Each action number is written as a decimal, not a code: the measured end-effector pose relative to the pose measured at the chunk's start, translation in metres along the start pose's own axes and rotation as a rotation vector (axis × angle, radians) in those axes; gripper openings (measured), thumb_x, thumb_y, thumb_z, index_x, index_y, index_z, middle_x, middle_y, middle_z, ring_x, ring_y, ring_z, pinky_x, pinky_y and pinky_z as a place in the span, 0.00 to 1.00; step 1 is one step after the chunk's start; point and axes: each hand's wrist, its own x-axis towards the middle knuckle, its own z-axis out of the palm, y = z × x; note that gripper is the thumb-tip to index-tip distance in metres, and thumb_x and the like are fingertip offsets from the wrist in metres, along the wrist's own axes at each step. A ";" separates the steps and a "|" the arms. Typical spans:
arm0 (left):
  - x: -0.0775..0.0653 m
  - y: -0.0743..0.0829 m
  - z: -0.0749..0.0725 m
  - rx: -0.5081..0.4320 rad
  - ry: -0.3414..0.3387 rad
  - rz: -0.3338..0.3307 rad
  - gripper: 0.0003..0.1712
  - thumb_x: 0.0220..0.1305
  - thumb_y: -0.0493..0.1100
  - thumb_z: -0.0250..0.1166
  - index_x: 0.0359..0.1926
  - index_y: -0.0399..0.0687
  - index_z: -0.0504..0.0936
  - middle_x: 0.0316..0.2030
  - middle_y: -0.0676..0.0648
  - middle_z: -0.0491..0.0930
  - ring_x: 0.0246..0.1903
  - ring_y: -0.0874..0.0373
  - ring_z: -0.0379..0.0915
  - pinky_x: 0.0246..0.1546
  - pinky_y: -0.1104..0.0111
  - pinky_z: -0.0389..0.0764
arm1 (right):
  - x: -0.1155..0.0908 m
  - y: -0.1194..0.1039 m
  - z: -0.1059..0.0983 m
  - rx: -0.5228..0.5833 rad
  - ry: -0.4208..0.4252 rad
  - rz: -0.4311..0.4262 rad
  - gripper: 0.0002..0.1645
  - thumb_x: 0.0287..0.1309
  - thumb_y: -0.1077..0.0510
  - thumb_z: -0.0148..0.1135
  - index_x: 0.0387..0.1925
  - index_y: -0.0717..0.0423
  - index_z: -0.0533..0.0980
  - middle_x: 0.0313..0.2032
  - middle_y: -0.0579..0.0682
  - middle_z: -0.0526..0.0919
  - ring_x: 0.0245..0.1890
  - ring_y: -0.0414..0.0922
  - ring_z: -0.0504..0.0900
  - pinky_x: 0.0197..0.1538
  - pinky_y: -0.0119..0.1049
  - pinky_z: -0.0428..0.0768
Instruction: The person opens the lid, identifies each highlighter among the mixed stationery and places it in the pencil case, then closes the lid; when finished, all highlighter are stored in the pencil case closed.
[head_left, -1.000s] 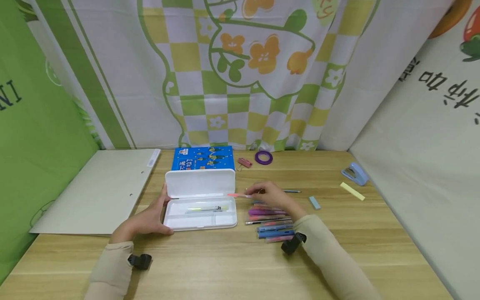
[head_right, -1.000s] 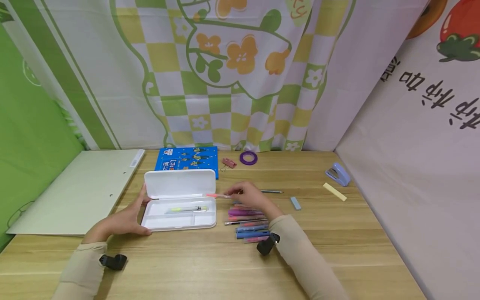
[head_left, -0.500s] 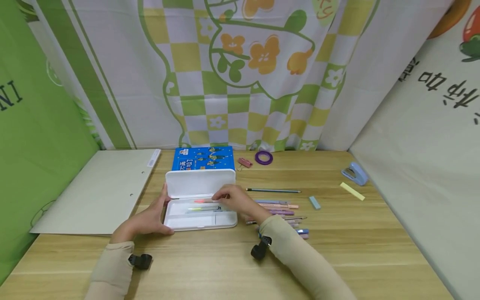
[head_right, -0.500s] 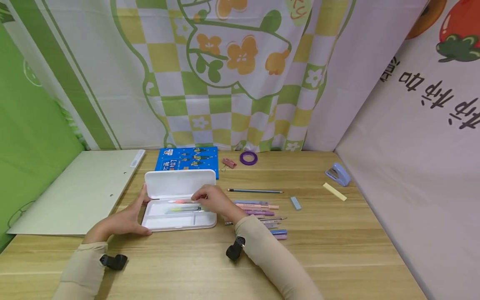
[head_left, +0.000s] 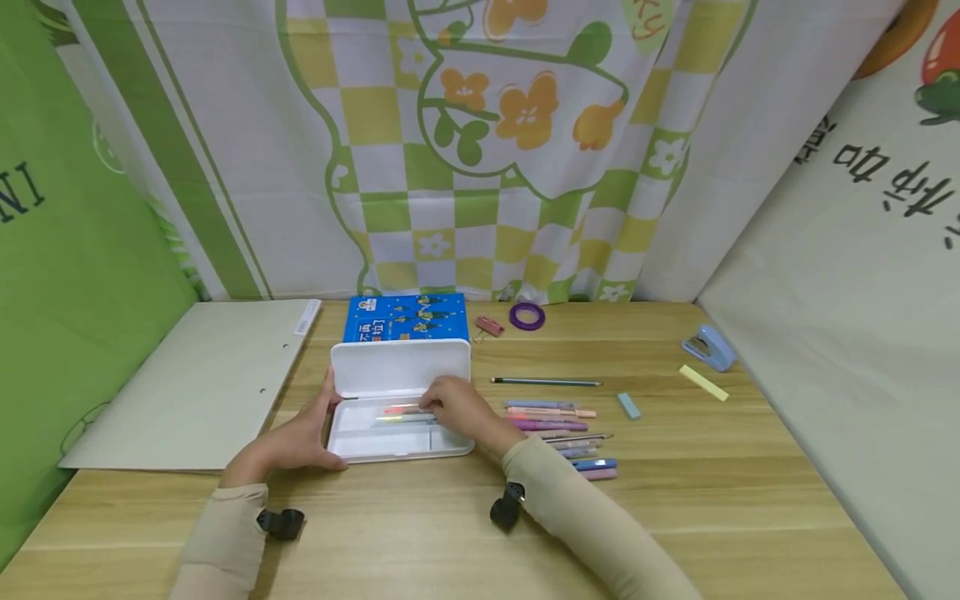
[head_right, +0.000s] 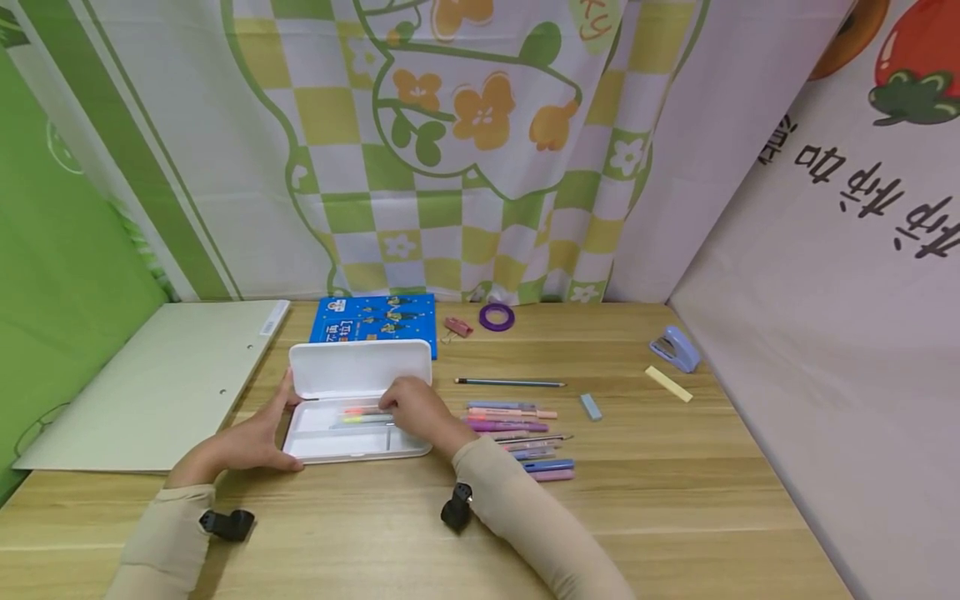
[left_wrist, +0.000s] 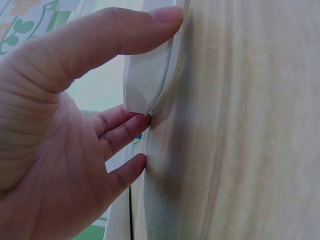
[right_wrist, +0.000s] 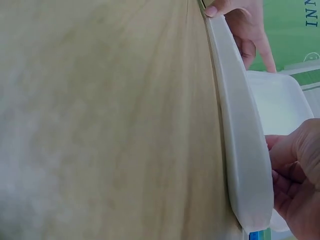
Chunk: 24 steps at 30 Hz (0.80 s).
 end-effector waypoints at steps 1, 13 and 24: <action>0.000 0.000 0.000 -0.001 -0.001 -0.001 0.83 0.37 0.49 0.79 0.68 0.36 0.16 0.58 0.31 0.60 0.61 0.37 0.51 0.64 0.42 0.47 | 0.000 0.000 0.000 0.005 -0.003 0.010 0.11 0.54 0.71 0.60 0.34 0.59 0.85 0.31 0.48 0.84 0.36 0.42 0.78 0.44 0.31 0.76; 0.000 0.003 -0.002 0.014 0.007 0.027 0.82 0.37 0.48 0.80 0.68 0.31 0.19 0.57 0.30 0.61 0.60 0.36 0.53 0.63 0.41 0.49 | -0.024 0.014 -0.038 0.570 -0.034 0.145 0.10 0.60 0.64 0.60 0.43 0.60 0.82 0.41 0.50 0.83 0.41 0.41 0.78 0.47 0.33 0.77; -0.001 0.003 -0.001 0.028 0.018 0.027 0.82 0.36 0.47 0.80 0.67 0.29 0.20 0.57 0.30 0.62 0.60 0.36 0.54 0.63 0.41 0.49 | -0.072 0.054 -0.089 0.691 0.001 0.206 0.20 0.61 0.59 0.61 0.50 0.71 0.75 0.50 0.65 0.78 0.50 0.55 0.78 0.53 0.50 0.75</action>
